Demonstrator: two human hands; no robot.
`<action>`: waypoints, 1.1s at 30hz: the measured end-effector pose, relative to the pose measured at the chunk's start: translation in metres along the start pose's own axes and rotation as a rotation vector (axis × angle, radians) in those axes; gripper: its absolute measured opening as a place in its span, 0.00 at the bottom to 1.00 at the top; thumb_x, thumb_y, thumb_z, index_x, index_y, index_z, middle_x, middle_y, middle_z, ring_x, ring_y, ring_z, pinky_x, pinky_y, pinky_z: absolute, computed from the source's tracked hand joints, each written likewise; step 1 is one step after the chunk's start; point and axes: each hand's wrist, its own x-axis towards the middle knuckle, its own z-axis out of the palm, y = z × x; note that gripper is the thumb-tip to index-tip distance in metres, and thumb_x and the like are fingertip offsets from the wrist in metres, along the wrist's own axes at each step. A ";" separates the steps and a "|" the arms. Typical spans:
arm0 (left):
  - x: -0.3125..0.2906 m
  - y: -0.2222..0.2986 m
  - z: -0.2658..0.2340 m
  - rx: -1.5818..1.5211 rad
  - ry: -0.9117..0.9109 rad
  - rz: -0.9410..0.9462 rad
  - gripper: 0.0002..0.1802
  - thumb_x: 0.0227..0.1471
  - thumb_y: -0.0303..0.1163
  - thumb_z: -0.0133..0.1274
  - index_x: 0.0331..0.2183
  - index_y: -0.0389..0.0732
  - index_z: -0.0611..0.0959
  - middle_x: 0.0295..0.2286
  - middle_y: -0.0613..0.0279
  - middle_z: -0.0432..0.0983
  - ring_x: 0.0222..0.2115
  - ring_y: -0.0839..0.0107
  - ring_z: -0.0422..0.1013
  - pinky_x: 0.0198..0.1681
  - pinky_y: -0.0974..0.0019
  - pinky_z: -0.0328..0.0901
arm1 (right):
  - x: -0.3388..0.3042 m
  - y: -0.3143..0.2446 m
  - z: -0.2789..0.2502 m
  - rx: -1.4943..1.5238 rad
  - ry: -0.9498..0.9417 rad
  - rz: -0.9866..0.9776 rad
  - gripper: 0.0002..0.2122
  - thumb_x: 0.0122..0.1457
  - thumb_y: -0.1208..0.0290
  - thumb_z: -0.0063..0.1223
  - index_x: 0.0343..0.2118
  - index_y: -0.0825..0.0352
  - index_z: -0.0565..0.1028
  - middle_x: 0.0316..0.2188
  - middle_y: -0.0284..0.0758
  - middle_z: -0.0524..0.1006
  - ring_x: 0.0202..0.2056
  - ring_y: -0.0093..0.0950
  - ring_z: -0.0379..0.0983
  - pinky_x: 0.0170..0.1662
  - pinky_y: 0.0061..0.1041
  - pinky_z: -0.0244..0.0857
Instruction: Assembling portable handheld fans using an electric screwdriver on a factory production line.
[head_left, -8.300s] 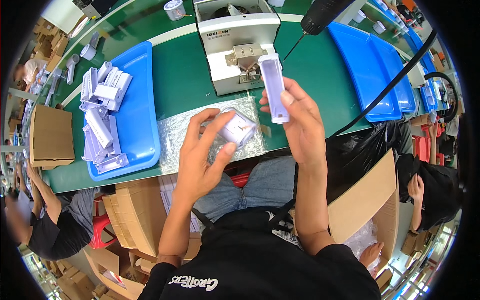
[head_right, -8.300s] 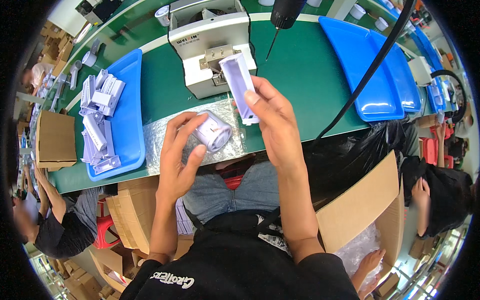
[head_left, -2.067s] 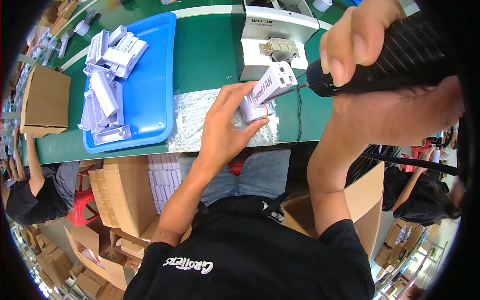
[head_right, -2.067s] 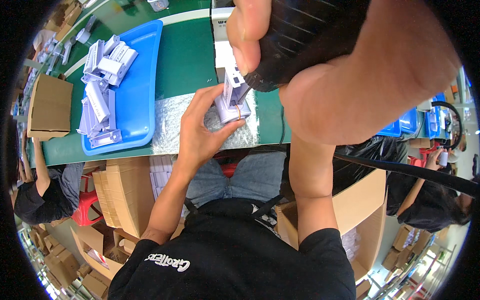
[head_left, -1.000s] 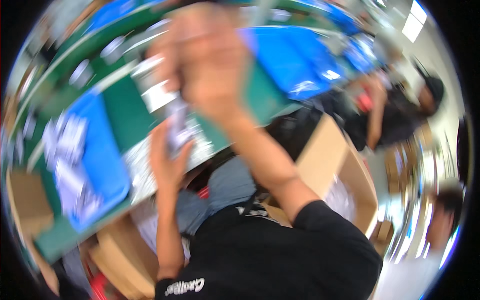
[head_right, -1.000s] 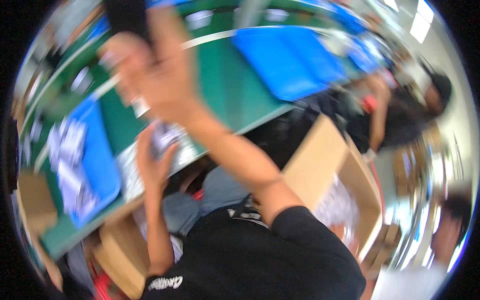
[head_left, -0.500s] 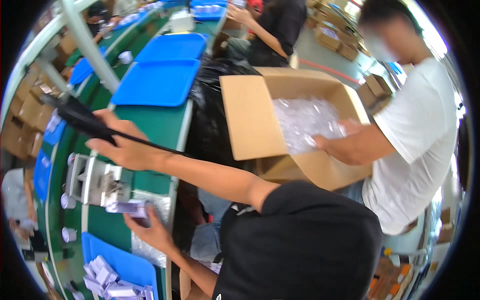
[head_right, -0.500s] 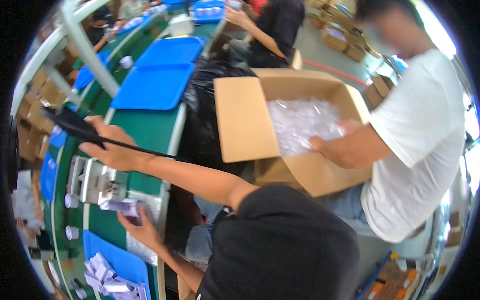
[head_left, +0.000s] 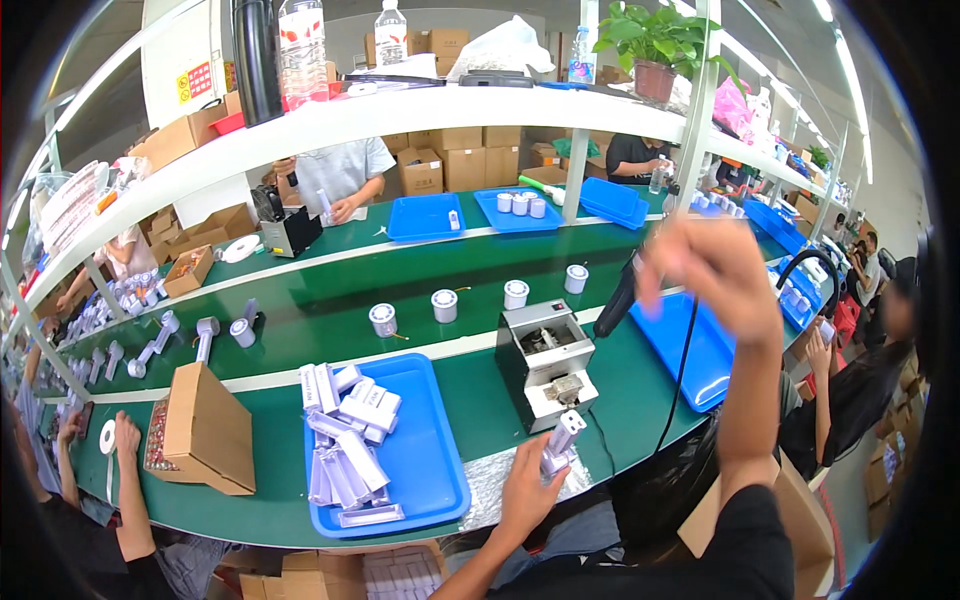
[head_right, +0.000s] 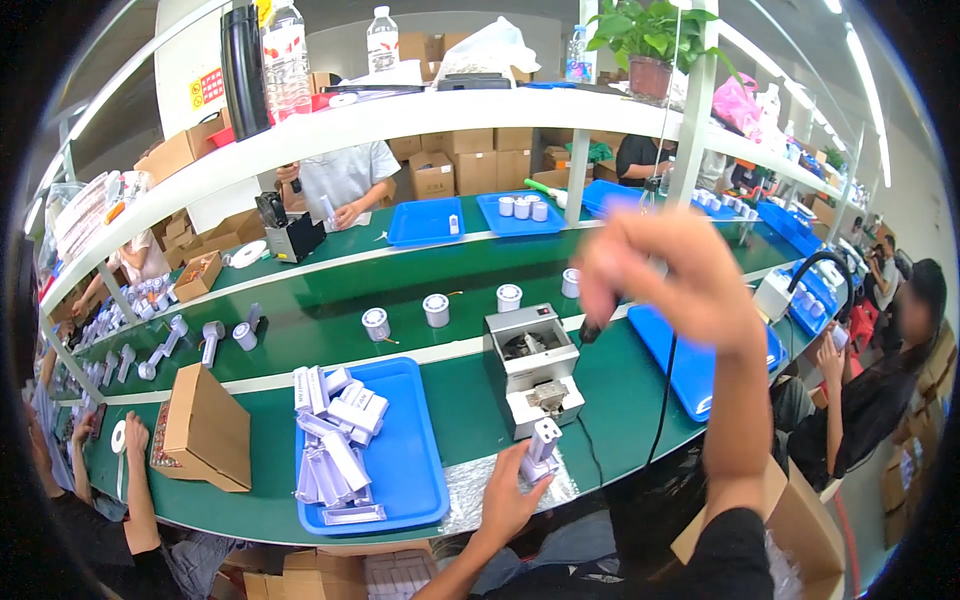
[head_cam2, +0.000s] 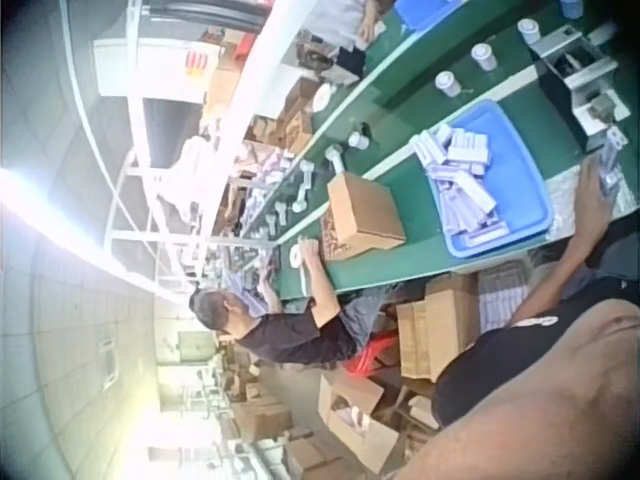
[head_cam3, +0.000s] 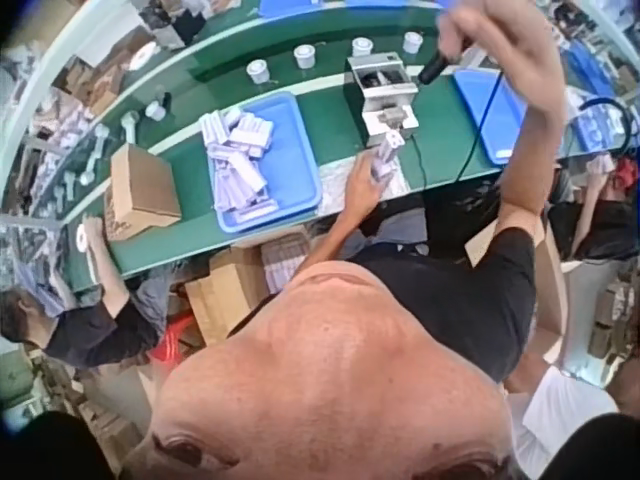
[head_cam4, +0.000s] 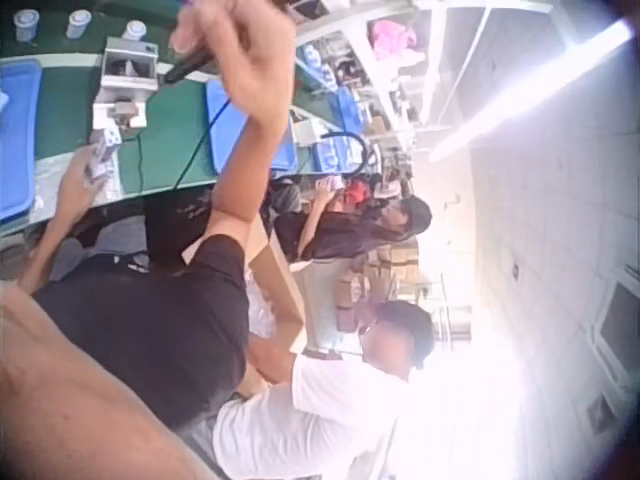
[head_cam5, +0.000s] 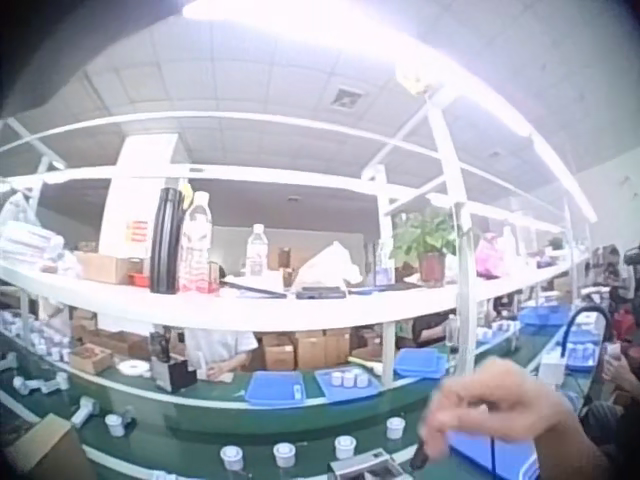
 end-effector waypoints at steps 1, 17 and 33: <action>0.001 -0.002 0.001 -0.002 -0.004 -0.007 0.35 0.54 0.33 0.68 0.61 0.41 0.74 0.53 0.50 0.73 0.52 0.47 0.75 0.53 0.54 0.71 | 0.038 0.007 -0.005 -0.119 -0.026 -0.119 0.07 0.70 0.74 0.49 0.37 0.69 0.78 0.27 0.34 0.81 0.30 0.25 0.80 0.36 0.27 0.73; 0.003 -0.006 0.003 -0.064 -0.073 0.000 0.33 0.57 0.34 0.65 0.62 0.42 0.74 0.55 0.48 0.71 0.54 0.45 0.72 0.56 0.52 0.70 | 0.392 0.181 -0.007 -0.937 -0.020 0.026 0.23 0.62 0.67 0.53 0.58 0.70 0.72 0.50 0.51 0.81 0.53 0.48 0.78 0.56 0.42 0.70; -0.013 -0.029 0.004 -0.034 -0.124 -0.013 0.39 0.56 0.43 0.62 0.65 0.44 0.70 0.59 0.46 0.67 0.60 0.44 0.66 0.60 0.44 0.65 | 0.506 0.399 -0.068 -0.490 -0.240 0.030 0.35 0.52 0.72 0.55 0.67 0.73 0.68 0.67 0.50 0.69 0.70 0.42 0.62 0.74 0.36 0.52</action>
